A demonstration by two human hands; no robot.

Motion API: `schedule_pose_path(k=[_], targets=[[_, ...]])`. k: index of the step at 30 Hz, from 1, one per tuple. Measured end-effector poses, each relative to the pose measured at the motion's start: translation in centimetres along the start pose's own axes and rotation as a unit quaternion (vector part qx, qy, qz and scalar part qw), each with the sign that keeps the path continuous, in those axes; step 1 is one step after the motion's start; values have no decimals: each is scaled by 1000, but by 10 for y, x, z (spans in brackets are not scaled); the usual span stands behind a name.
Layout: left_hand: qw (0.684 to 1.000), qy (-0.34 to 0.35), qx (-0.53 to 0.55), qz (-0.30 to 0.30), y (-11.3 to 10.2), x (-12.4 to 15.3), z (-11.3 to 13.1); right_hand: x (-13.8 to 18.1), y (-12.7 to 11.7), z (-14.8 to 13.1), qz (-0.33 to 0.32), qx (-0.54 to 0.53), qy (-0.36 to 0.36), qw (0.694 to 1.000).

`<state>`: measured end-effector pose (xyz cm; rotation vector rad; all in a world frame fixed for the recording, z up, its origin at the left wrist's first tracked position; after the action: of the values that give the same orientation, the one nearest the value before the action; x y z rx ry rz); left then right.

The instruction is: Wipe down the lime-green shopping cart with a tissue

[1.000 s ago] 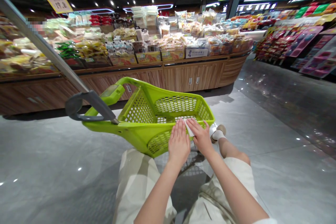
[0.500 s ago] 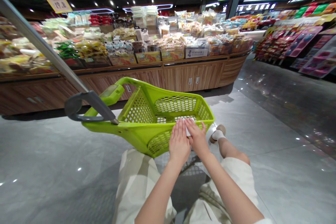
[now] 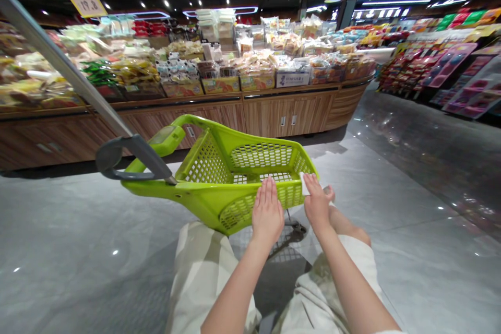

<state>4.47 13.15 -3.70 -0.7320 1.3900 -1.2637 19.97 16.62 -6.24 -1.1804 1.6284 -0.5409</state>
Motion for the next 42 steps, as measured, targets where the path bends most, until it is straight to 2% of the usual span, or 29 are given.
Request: schedule_pose_path(k=[3, 5, 6, 9, 13, 15, 17, 21, 23, 25, 27, 31, 33, 35, 39, 41, 42], targets=[[1000, 5, -4, -8, 2, 0, 0, 1, 13, -67, -64, -27, -99, 993], [1000, 9, -11, -13, 2, 0, 0, 3, 16, -85, -102, -40, -145, 983], [1000, 9, -13, -15, 2, 1, 0, 4, 16, -84, -112, -38, -158, 980], [1000, 1, -13, -14, -1, 2, -1, 5, 10, -42, -99, -12, -158, 982], [1000, 1, -7, -10, -2, 2, 0, 1, -4, 35, -27, 5, -48, 999], [1000, 2, -4, -6, -2, 2, 0, 0, -7, 43, -1, 4, 6, 1000], [1000, 2, -4, -3, 0, 1, 0, -1, -4, 20, 6, 0, 14, 1000], [1000, 5, -15, -9, 3, 0, 0, -2, 14, -69, -73, -36, -107, 991], [1000, 9, -17, -11, 3, 0, 0, -1, 16, -87, -105, -48, -144, 983], [1000, 7, -13, -9, 2, 1, 0, 1, 13, -78, -111, -46, -160, 980], [1000, 5, -5, -6, 0, 2, -1, 2, 7, -46, -99, -37, -151, 983], [1000, 2, 3, -3, -2, 3, -1, -1, -5, 33, -32, -28, -36, 998], [1000, 0, 1, -4, -1, 2, -1, -1, -6, 42, -8, -18, 13, 1000], [1000, -4, 2, -3, 0, 2, -2, -1, -2, 19, -5, -7, 11, 1000], [1000, 2, 10, -1, 1, 1, -2, 0, 13, -71, -71, -18, -109, 991], [1000, 7, 11, -2, 2, 2, -2, 2, 15, -91, -98, -20, -147, 984], [1000, 6, 10, -1, 2, 2, -3, 3, 14, -90, -104, -17, -157, 982]])
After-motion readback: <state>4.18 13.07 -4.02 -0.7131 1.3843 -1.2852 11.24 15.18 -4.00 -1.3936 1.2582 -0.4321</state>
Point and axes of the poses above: each hand's wrist, its own x-axis away from the middle knuckle, its own y-axis out of the palm, z = x × y, the point moved 9 cm from there along -x, towards the middle knuckle, and after that the axes turned 10 degrees about -z, right-handed, at the moved point
